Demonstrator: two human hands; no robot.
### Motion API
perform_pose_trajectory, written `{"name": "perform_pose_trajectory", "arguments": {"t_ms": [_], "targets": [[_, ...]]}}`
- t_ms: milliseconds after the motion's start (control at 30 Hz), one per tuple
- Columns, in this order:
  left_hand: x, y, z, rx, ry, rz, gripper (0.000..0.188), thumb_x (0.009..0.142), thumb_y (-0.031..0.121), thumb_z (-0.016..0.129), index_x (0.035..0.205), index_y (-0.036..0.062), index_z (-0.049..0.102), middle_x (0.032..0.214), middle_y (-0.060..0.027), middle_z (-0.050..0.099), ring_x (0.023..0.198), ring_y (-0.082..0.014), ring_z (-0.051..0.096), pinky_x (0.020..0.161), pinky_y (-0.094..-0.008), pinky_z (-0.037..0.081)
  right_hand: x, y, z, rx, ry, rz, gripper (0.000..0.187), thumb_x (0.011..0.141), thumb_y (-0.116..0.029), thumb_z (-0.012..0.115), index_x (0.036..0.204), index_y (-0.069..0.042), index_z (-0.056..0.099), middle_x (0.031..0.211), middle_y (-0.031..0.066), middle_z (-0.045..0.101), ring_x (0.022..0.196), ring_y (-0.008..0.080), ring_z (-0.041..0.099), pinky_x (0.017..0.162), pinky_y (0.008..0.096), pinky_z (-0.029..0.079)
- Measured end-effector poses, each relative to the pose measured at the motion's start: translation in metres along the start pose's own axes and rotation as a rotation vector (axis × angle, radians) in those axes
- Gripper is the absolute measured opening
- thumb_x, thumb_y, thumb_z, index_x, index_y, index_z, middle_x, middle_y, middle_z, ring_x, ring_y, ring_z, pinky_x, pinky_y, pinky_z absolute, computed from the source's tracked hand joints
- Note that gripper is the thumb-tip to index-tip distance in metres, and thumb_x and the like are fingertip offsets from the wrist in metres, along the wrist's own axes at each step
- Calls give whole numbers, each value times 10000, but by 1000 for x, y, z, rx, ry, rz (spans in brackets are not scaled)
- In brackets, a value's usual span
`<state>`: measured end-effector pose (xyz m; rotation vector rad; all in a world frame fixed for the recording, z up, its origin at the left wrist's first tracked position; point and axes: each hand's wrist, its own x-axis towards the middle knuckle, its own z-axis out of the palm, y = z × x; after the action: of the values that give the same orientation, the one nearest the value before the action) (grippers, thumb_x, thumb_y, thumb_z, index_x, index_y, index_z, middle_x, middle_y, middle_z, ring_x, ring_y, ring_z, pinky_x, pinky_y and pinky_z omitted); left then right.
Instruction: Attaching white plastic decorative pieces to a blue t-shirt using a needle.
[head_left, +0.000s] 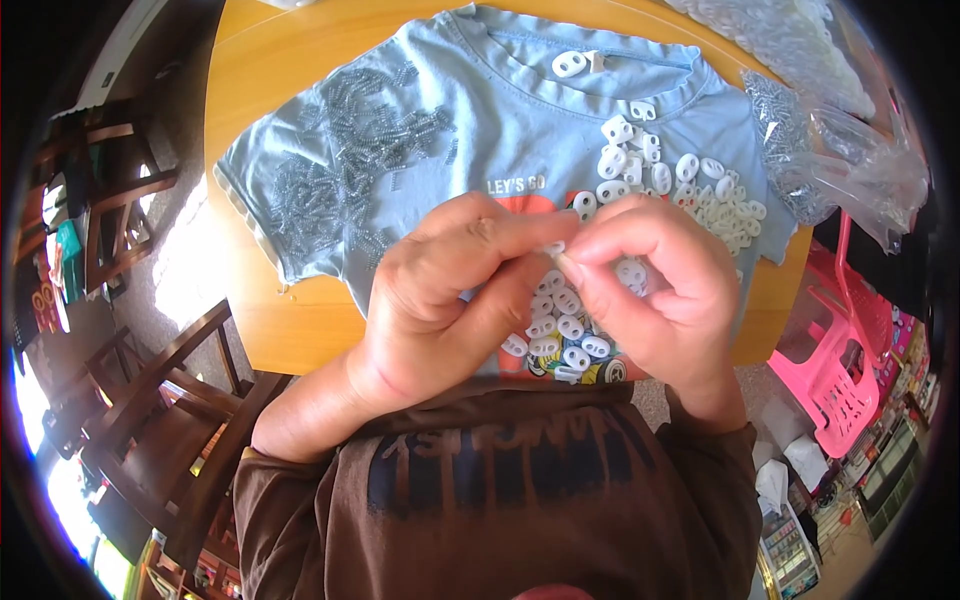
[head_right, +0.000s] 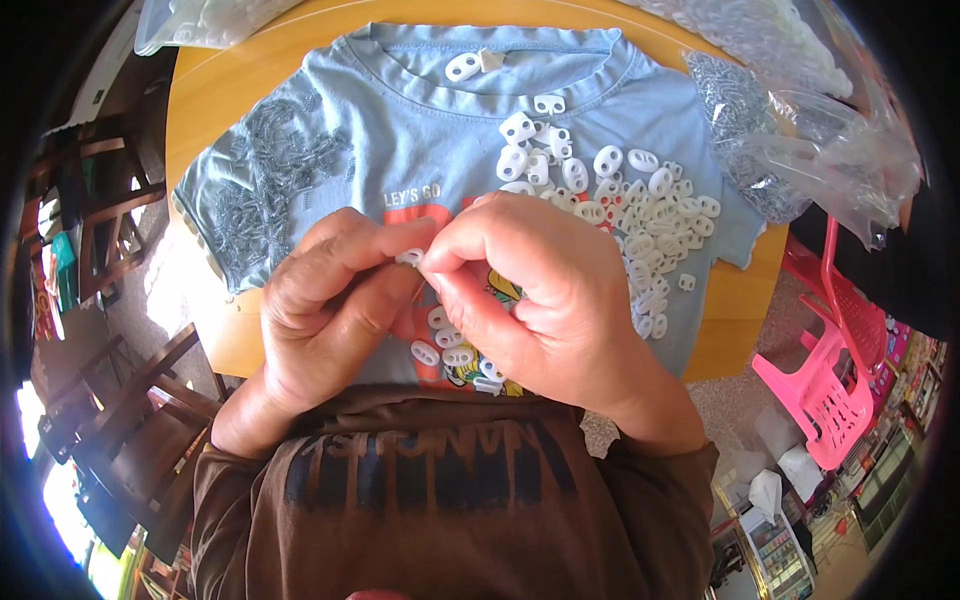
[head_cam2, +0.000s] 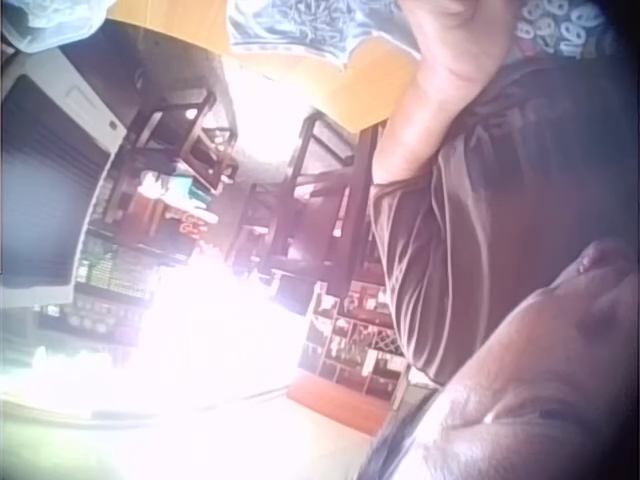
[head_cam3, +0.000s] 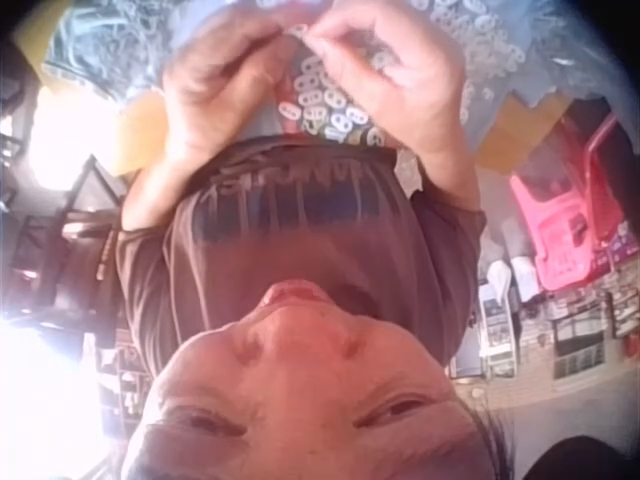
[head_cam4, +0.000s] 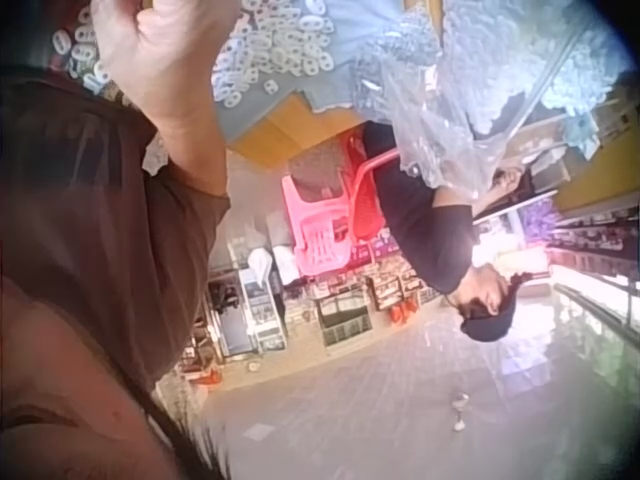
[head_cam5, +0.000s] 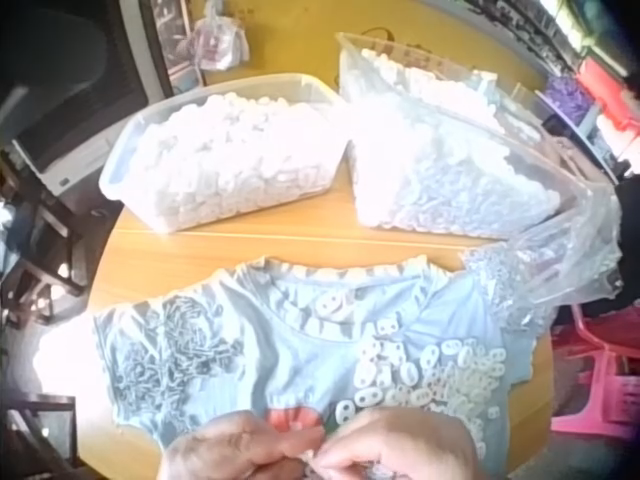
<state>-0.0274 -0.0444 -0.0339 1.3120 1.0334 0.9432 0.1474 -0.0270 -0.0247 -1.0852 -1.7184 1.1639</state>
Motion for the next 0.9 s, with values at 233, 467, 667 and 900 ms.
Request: {"name": "perform_pose_trajectory", "arguments": {"t_ms": [233, 467, 667, 900], "targets": [[-1, -4, -1, -339, 13, -144, 260, 840, -58, 522, 1089, -11, 578, 831, -28, 491, 597, -54, 540, 509, -170, 431, -1, 3, 3, 175, -27, 69, 137, 778, 110, 564, 874, 15, 538, 840, 108, 584, 716, 128, 548, 658, 243, 453], [-1, -7, 2, -161, 58, -38, 274, 805, -71, 551, 1067, -2, 590, 768, -24, 513, 549, -54, 532, 481, -183, 429, -1, -1, 9, 179, 123, 142, 94, 748, 53, 638, 797, 2, 577, 751, 59, 605, 659, 115, 582, 596, 227, 456], [-1, -3, 6, 0, 116, 29, 296, 774, -81, 574, 1054, 13, 600, 732, -28, 521, 511, -62, 524, 454, -189, 422, -3, 0, 11, 210, 113, 158, 88, 762, 55, 624, 810, 0, 575, 743, 44, 597, 667, 93, 569, 603, 218, 453], [-2, -3, 4, -309, 89, -121, 251, 811, -63, 544, 1049, 0, 596, 794, -22, 517, 556, -46, 525, 481, -180, 425, -2, 1, 14, 318, 152, 187, 96, 783, 60, 604, 854, 5, 572, 773, 42, 610, 710, 72, 575, 641, 209, 464]]}}
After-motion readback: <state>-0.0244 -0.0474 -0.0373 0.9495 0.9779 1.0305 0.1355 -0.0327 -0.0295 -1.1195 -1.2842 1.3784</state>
